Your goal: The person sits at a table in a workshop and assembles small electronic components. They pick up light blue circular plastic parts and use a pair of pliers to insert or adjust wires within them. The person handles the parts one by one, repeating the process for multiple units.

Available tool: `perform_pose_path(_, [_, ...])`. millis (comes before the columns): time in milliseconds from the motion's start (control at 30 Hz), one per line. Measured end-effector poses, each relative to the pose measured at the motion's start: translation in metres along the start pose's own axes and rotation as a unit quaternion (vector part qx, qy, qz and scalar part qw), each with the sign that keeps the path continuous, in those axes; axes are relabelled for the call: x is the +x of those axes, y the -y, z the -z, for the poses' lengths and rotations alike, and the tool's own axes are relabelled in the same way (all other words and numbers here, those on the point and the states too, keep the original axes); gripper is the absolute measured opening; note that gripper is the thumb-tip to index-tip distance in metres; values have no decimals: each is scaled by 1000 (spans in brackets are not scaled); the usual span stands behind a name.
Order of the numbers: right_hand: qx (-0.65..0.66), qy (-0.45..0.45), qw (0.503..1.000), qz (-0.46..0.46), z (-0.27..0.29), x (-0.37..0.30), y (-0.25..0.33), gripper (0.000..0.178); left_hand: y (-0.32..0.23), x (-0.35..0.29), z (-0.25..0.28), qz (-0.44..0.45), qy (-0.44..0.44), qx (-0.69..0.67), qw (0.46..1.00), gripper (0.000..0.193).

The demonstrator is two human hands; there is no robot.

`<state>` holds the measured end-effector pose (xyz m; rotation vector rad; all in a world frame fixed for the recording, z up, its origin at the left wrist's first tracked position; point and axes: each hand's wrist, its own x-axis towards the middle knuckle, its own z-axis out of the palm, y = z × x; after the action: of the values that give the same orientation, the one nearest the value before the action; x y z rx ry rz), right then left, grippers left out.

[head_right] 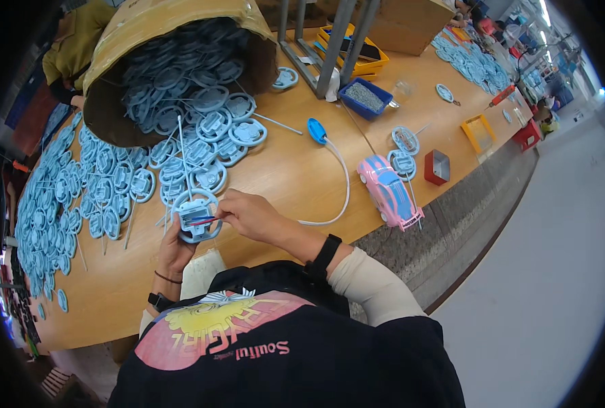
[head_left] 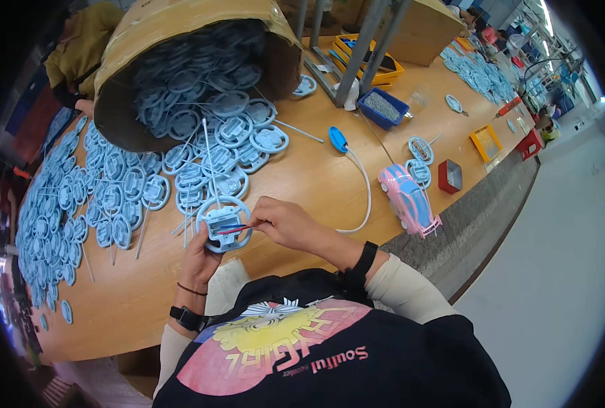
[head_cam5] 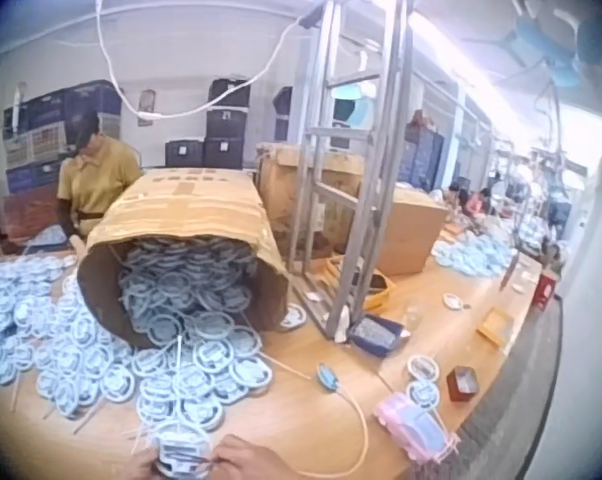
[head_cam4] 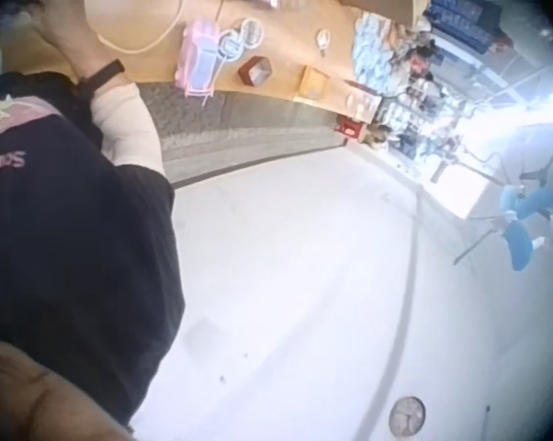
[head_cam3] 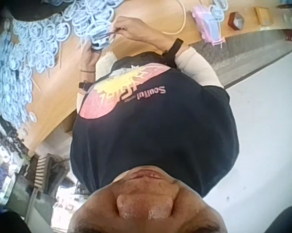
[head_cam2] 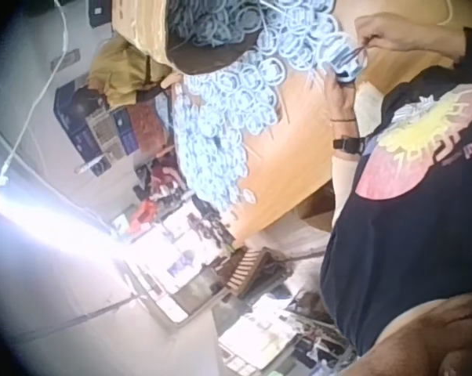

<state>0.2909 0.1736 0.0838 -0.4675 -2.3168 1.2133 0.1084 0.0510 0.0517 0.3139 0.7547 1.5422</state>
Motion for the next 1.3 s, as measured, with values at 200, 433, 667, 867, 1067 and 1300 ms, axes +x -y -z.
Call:
perform_pose_path(200, [-4, 18, 1000, -7, -23, 10, -18, 9, -67, -11, 78, -67, -89, 120, 986, 38])
perform_pose_path(433, [13, -32, 995, -89, -10, 11, -2, 14, -222, 43, 129, -330, -95, -98, 934, 55])
perform_pose_path(667, [-106, -41, 988, -103, -8, -2, -9, 15, -187, 181, 144, -102, -153, 748, 638, 43])
perform_pose_path(867, [-130, -63, 977, -156, -2, -7, 2, 14, -157, 229, 136, -34, -133, 820, 555, 57])
perform_pose_path(1067, [-89, -76, 980, -159, -2, -16, -1, 14, -168, 216, 134, 138, -98, 809, 563, 63])
perform_pose_path(1300, [-60, -56, 993, -80, -2, -11, 1, 13, -168, 112, 122, 144, -53, 597, 787, 25])
